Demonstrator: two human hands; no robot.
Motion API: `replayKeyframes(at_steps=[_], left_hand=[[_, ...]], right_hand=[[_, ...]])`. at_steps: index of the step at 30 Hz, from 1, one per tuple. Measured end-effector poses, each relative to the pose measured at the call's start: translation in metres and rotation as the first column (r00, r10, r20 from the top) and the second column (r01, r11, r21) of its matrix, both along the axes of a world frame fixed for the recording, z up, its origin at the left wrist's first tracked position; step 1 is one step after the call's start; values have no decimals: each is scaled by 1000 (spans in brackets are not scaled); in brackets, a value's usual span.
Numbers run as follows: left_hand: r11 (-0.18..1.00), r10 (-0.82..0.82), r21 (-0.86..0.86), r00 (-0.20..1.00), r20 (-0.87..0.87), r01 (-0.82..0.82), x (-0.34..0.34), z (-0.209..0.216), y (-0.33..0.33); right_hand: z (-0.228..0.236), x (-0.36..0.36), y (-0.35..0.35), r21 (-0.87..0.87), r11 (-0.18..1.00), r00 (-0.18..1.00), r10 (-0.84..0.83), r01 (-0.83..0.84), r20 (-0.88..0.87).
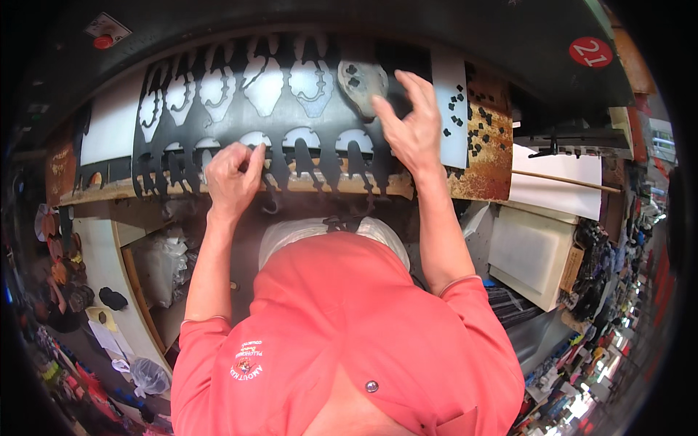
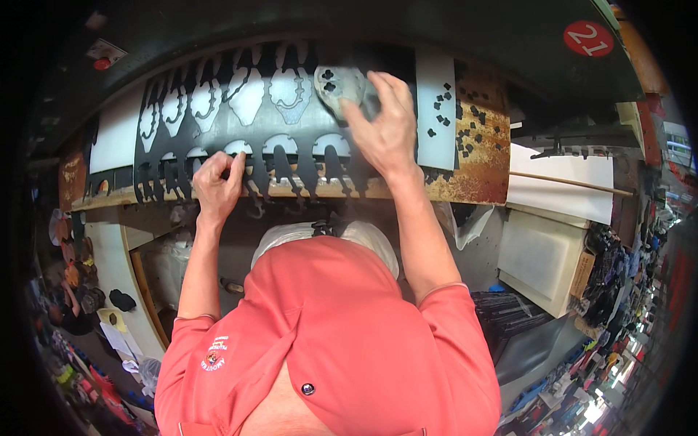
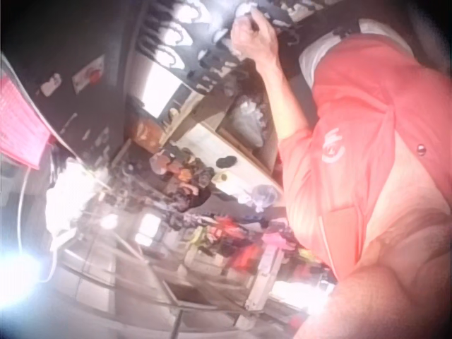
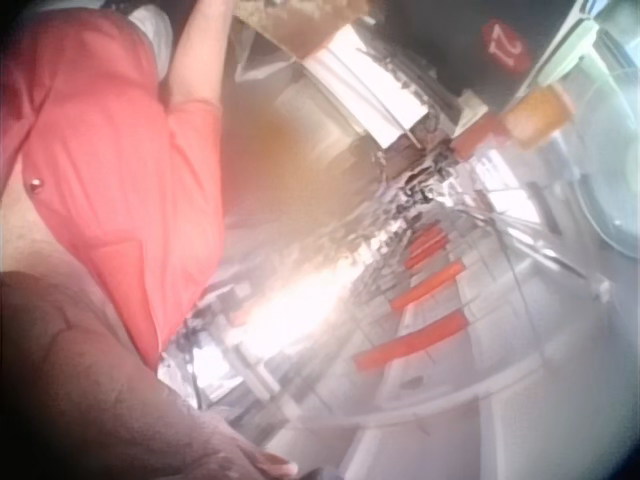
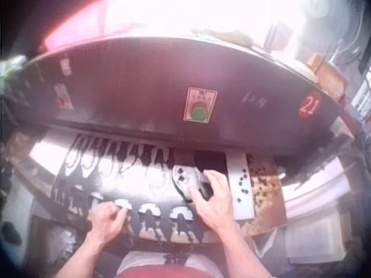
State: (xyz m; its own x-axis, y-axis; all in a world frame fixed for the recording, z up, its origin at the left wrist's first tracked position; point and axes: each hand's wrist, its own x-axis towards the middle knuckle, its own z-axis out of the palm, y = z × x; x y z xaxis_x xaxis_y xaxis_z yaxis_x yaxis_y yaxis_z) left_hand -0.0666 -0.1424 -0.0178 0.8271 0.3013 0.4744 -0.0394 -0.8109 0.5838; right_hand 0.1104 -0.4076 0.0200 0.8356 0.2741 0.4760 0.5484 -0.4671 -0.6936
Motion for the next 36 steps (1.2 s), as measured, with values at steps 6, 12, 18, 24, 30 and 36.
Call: replayKeyframes(at_steps=[6,12,18,24,30,36], left_hand=[[904,-26,-423,976,-215,-69,3,29,12],[903,-354,-267,935,-15,338,96,53,-18],[754,-529,-516,841,-112,406,141,57,-52],[595,-616,-725,777,-134,346,177,50,-95],[348,-575,-932,808,-126,102,168,30,-80],[477,-355,-869,877,-325,-129,137,48,-43]], right_hand=[[-36,20,67,-222,974,994,-27,50,104],[-24,25,47,5,1000,979,-26,27,-200],[-7,43,7,720,645,646,441,255,-624],[-13,43,7,747,592,628,466,303,-623],[-14,45,11,797,527,624,525,295,-578],[-14,44,8,822,485,663,514,298,-544]])
